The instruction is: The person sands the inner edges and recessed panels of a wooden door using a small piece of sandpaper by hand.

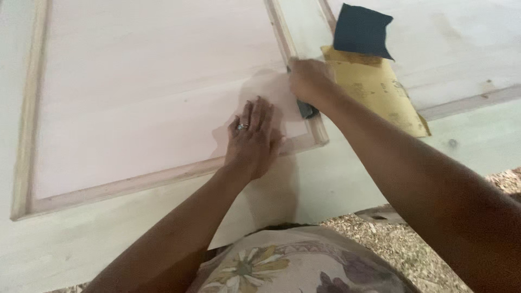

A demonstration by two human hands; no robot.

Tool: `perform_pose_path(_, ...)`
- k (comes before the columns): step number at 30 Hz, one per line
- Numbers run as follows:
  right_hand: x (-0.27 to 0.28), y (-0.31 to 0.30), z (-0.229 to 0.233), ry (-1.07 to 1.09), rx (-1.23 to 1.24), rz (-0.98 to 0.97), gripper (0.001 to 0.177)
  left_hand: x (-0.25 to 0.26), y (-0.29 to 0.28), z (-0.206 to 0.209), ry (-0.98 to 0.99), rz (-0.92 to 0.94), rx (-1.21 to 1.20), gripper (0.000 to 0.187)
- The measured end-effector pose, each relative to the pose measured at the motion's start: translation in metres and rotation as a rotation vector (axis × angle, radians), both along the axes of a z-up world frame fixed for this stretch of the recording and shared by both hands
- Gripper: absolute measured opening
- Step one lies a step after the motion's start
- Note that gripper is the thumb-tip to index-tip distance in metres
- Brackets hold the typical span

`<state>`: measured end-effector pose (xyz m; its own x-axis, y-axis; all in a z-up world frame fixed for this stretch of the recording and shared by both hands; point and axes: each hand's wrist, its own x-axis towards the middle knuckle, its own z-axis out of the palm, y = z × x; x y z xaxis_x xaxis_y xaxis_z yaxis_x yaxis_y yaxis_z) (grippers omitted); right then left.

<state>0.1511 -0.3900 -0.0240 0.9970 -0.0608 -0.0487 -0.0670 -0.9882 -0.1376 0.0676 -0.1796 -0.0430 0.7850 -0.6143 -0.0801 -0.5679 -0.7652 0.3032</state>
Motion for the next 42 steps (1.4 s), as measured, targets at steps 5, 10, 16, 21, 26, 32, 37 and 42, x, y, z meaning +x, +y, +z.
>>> perform_pose_path(5, -0.059, 0.012, 0.023, 0.245, 0.040, -0.094, 0.024, -0.004, 0.002, 0.000, -0.024, -0.025, 0.025, 0.076)
perform_pose_path(10, -0.067, 0.022, 0.010, 0.146, -0.075, -0.123, 0.025, -0.005, 0.000, 0.009, -0.033, -0.005, 0.004, 0.076)
perform_pose_path(16, -0.007, 0.029, -0.008, -0.024, -0.237, -0.061, 0.023, -0.005, -0.002, 0.010, -0.019, 0.008, 0.022, 0.077)
perform_pose_path(21, -0.016, 0.029, 0.022, 0.082, -0.003, -0.113, 0.025, -0.007, 0.003, 0.010, -0.006, 0.012, -0.077, 0.077)
perform_pose_path(26, -0.065, 0.033, 0.027, 0.291, -0.254, -0.048, 0.031, -0.009, 0.002, 0.024, 0.109, 0.041, -0.001, 0.077)
perform_pose_path(32, -0.044, 0.033, 0.003, 0.088, -0.273, -0.072, 0.024, -0.009, 0.001, 0.023, 0.053, 0.039, 0.002, 0.075)
perform_pose_path(37, -0.003, 0.024, 0.003, 0.085, -0.216, -0.164, 0.042, -0.007, 0.003, 0.014, 0.041, 0.029, -0.064, 0.080)
perform_pose_path(42, -0.035, 0.013, 0.003, 0.040, -0.070, -0.080, 0.026, -0.009, 0.003, 0.016, 0.025, 0.021, -0.033, 0.079)
